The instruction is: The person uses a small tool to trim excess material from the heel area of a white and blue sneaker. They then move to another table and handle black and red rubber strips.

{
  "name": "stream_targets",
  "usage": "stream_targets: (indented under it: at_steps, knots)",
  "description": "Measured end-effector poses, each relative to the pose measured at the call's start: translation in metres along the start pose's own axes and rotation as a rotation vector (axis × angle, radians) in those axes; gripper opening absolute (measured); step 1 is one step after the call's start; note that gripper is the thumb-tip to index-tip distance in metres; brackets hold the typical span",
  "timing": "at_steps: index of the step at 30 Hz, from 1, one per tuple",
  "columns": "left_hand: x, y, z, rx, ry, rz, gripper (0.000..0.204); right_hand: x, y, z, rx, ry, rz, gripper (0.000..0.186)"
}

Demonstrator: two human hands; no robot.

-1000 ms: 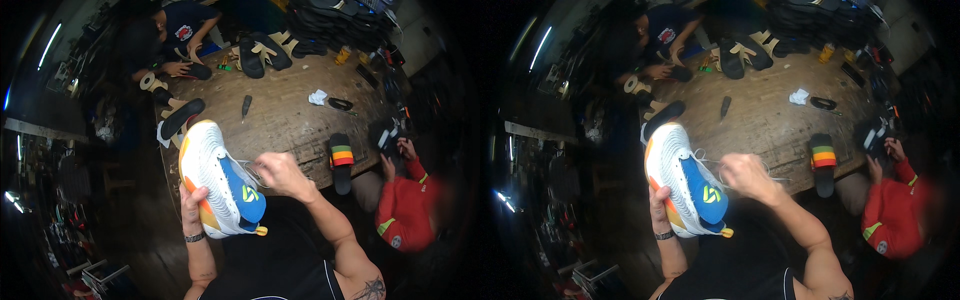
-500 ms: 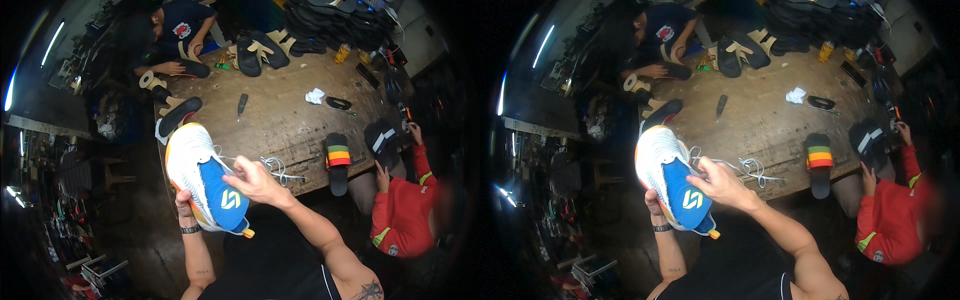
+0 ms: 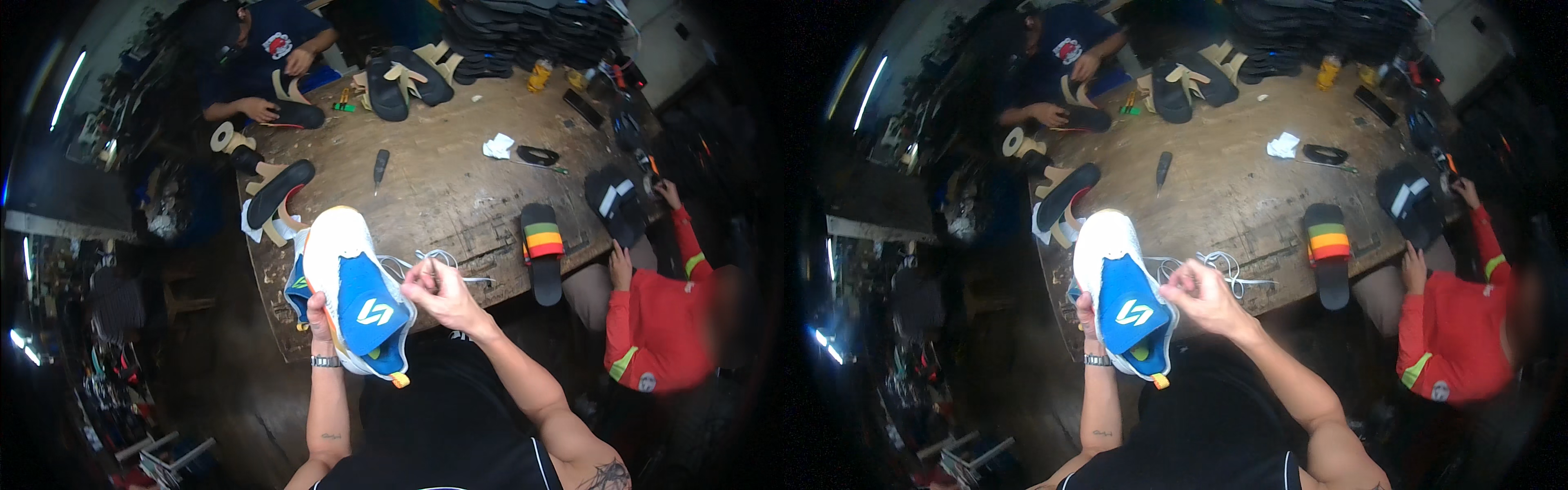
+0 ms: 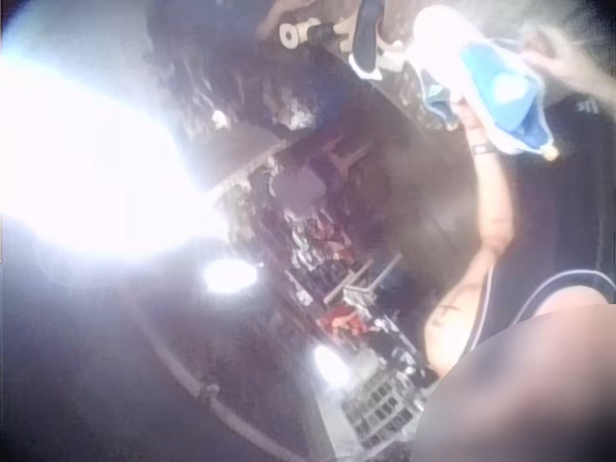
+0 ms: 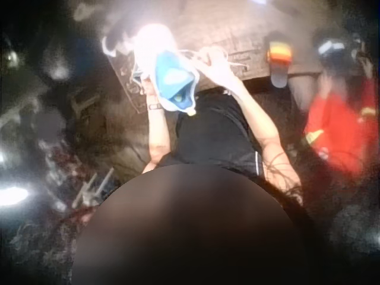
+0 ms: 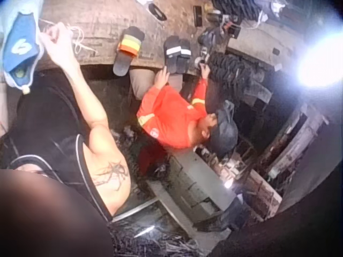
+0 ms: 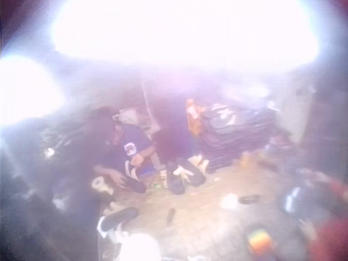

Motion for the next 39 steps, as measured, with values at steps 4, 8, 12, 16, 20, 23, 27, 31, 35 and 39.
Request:
stream_targets:
  at_steps: [4, 8, 12, 16, 20, 23, 27, 31, 35, 39]
  knots:
    - [0.002, 0.026, -0.012, -0.031, 0.087, -0.047, 0.080, -0.019, -0.005, 0.003, 0.214, 0.192, 0.288, 0.025]
    - [0.012, 0.058, -0.021, -0.139, 0.238, 0.112, 0.081, -0.017, 0.017, 0.021, 0.483, 0.112, 0.428, 0.021]
    - [0.014, 0.062, -0.019, -0.082, 0.452, 0.302, 0.077, -0.007, -0.022, 0.039, 0.440, 0.054, 0.550, 0.025]
    - [0.011, 0.037, 0.003, -0.172, 0.523, 0.329, 0.075, -0.016, -0.056, 0.041, 0.507, -0.016, 0.357, 0.026]
    - [0.016, 0.017, 0.006, -0.543, 0.634, 0.411, 0.079, -0.055, -0.067, 0.040, 0.487, -0.033, 0.276, 0.028]
    - [0.019, 0.016, 0.004, -0.778, 0.831, 0.456, 0.069, -0.091, -0.069, 0.031, 0.330, 0.137, 0.468, 0.021]
    - [0.023, 0.025, 0.015, -0.699, 0.977, 0.463, 0.068, -0.118, -0.082, 0.011, 0.076, 0.348, 0.738, 0.028]
    - [0.025, 0.034, 0.029, -0.576, 1.040, 0.436, 0.067, -0.122, -0.090, 0.004, -0.217, 0.334, 0.915, 0.023]
    - [0.021, 0.045, 0.036, -0.391, 1.060, 0.382, 0.066, -0.115, -0.096, 0.011, -0.262, 0.390, 1.108, 0.018]
    - [0.018, 0.050, 0.025, -0.123, 1.007, 0.229, 0.065, -0.103, -0.095, 0.019, -0.172, 0.418, 1.064, 0.017]
Point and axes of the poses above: each hand's wrist, its own z-axis away from the middle knuckle, its own y-axis out of the back of the hand, x = y × z, the point moved 2 cm from there along -z, towards the middle knuckle, and after that the axes turned 7 degrees about x, right-handed, at the moved point
